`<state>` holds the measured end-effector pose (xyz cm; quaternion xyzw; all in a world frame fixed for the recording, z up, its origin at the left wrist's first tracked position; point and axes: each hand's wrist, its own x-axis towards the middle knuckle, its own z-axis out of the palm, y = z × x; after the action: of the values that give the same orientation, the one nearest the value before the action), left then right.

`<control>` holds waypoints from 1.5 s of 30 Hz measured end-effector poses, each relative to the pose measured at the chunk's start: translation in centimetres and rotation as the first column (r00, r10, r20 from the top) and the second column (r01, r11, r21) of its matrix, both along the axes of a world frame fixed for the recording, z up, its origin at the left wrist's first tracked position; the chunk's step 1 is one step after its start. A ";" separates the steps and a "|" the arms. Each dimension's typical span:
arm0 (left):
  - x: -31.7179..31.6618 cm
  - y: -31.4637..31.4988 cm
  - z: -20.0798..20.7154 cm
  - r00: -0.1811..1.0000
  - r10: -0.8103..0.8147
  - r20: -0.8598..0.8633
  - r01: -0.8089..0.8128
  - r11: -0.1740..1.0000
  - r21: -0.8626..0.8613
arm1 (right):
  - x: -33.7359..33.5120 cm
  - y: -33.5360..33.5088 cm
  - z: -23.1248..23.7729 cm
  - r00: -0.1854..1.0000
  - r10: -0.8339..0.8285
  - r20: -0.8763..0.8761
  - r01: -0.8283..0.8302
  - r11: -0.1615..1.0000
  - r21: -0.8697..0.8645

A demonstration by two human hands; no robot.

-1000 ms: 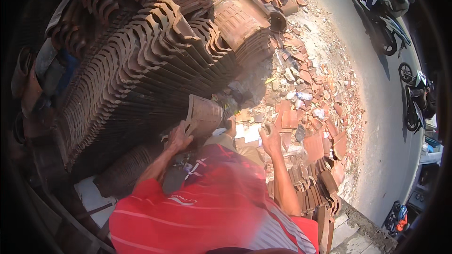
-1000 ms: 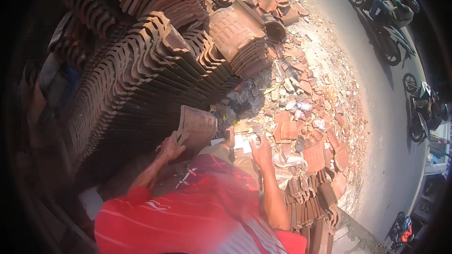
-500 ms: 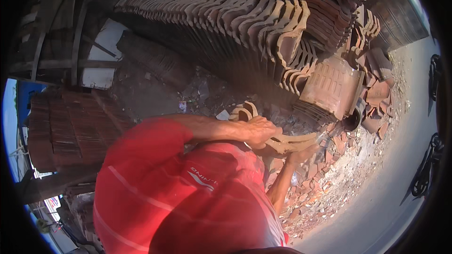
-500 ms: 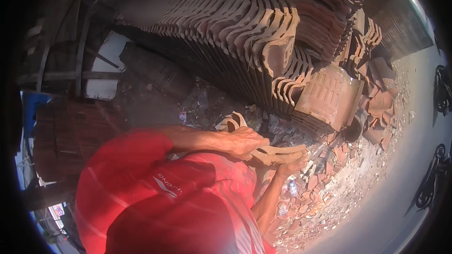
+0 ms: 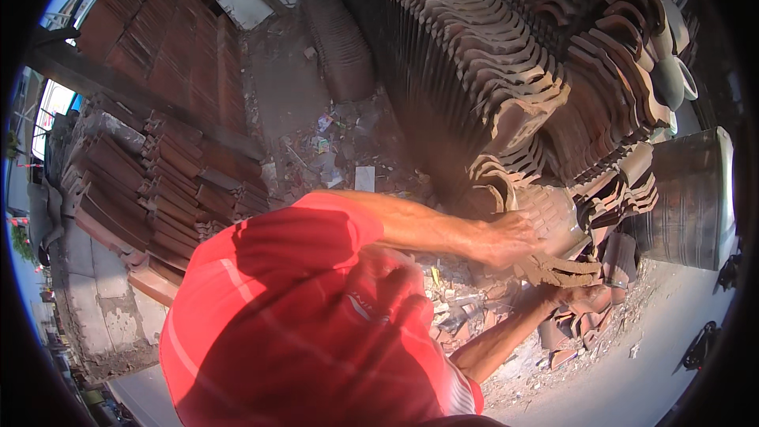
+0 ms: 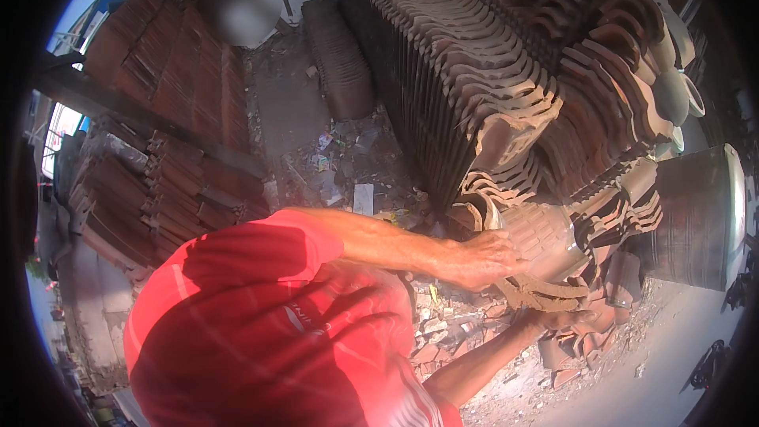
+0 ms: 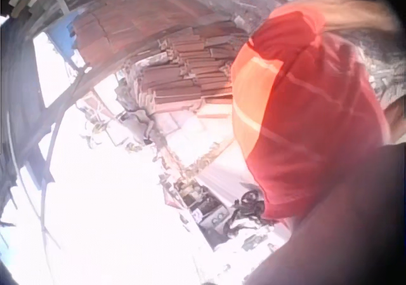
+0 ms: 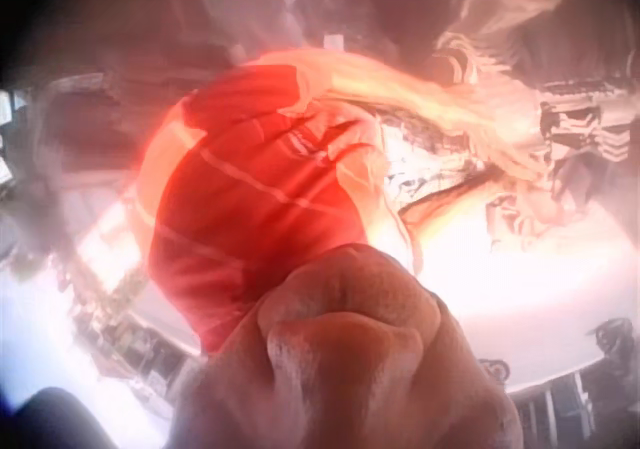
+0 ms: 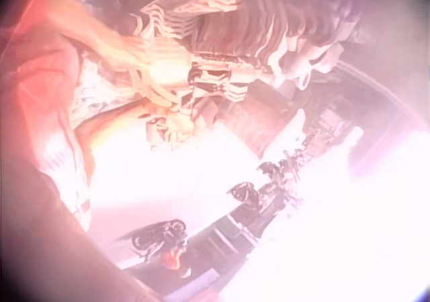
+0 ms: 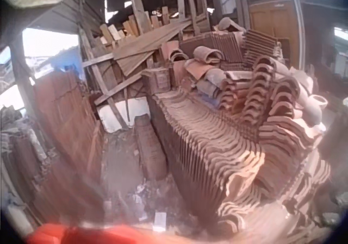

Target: The person moves clay roof tiles by hand between stacks in an outdoor storage yard.

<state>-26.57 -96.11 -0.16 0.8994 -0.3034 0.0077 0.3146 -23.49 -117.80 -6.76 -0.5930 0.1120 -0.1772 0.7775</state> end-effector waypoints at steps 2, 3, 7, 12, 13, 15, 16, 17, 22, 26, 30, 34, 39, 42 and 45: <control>1.5 -1.9 -2.3 0.976 0.063 0.207 -0.058 0.998 -0.027 | 0.2 0.0 1.7 1.000 -0.016 -0.023 0.014 0.995 -0.100; 2.2 -2.4 -3.6 0.976 0.076 0.204 -0.070 0.997 -0.035 | 0.5 0.7 2.3 0.999 -0.014 -0.043 0.007 0.989 -0.145; 4.8 -2.8 -5.2 0.999 0.053 0.000 -0.052 0.987 0.150 | 1.7 2.5 3.5 0.995 -0.033 -0.092 0.003 0.954 -0.300; 6.6 -5.4 -7.4 0.992 0.108 0.064 -0.107 0.994 -0.031 | 3.5 3.4 6.1 0.985 -0.094 -0.145 0.020 0.897 -0.442; 6.7 -6.1 -6.4 0.979 0.156 0.134 -0.148 0.987 -0.069 | 3.6 2.9 7.6 0.979 -0.145 -0.140 0.060 0.871 -0.488; 6.6 -5.5 -6.4 0.969 0.231 0.091 -0.227 0.972 -0.059 | 4.7 4.5 7.7 0.975 -0.133 -0.177 0.023 0.858 -0.513; 6.8 -5.4 -6.2 0.973 0.230 0.003 -0.230 0.972 -0.038 | 5.1 5.3 8.2 0.972 -0.131 -0.195 0.007 0.844 -0.537; 6.6 -5.4 -6.1 0.962 0.254 0.103 -0.245 0.966 -0.087 | 5.2 5.6 8.6 0.966 -0.152 -0.210 0.008 0.826 -0.563; 6.1 -6.6 -4.0 0.959 0.266 0.097 -0.249 0.956 -0.156 | 6.0 4.4 8.5 0.976 -0.043 -0.213 -0.075 0.852 -0.519; 6.3 -8.5 -1.6 0.979 0.203 -0.021 -0.201 0.976 0.080 | 6.6 -1.7 5.4 0.951 -0.054 -0.306 -0.115 0.854 -0.508; 5.3 -6.8 0.4 0.990 0.123 0.064 -0.094 0.935 -0.342 | 6.1 -2.1 4.8 0.943 0.014 -0.333 -0.083 0.978 -0.193; -1.7 3.2 -0.5 0.751 0.123 -0.648 -0.540 0.679 -0.498 | 6.6 -2.0 5.4 0.947 -0.012 -0.321 -0.053 0.979 -0.195; 0.5 3.1 -13.3 -0.178 -0.742 -0.646 -0.981 0.080 0.178 | 7.2 -2.0 5.9 0.926 0.000 -0.379 -0.091 0.970 -0.224; 2.6 0.4 -22.1 0.063 -0.830 -0.555 -0.994 -0.101 0.038 | 7.4 -2.9 4.9 0.915 0.052 -0.399 -0.169 0.950 -0.264; 4.1 -0.6 -23.2 0.222 -0.836 -0.501 -0.967 -0.256 0.000 | 7.3 -0.5 7.4 0.887 0.032 -0.460 -0.222 0.905 -0.364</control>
<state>-22.42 -96.66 -23.40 -0.0315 0.3280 -0.2316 0.9153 -16.15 -118.31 0.63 -0.7721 0.2069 -0.0043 0.6008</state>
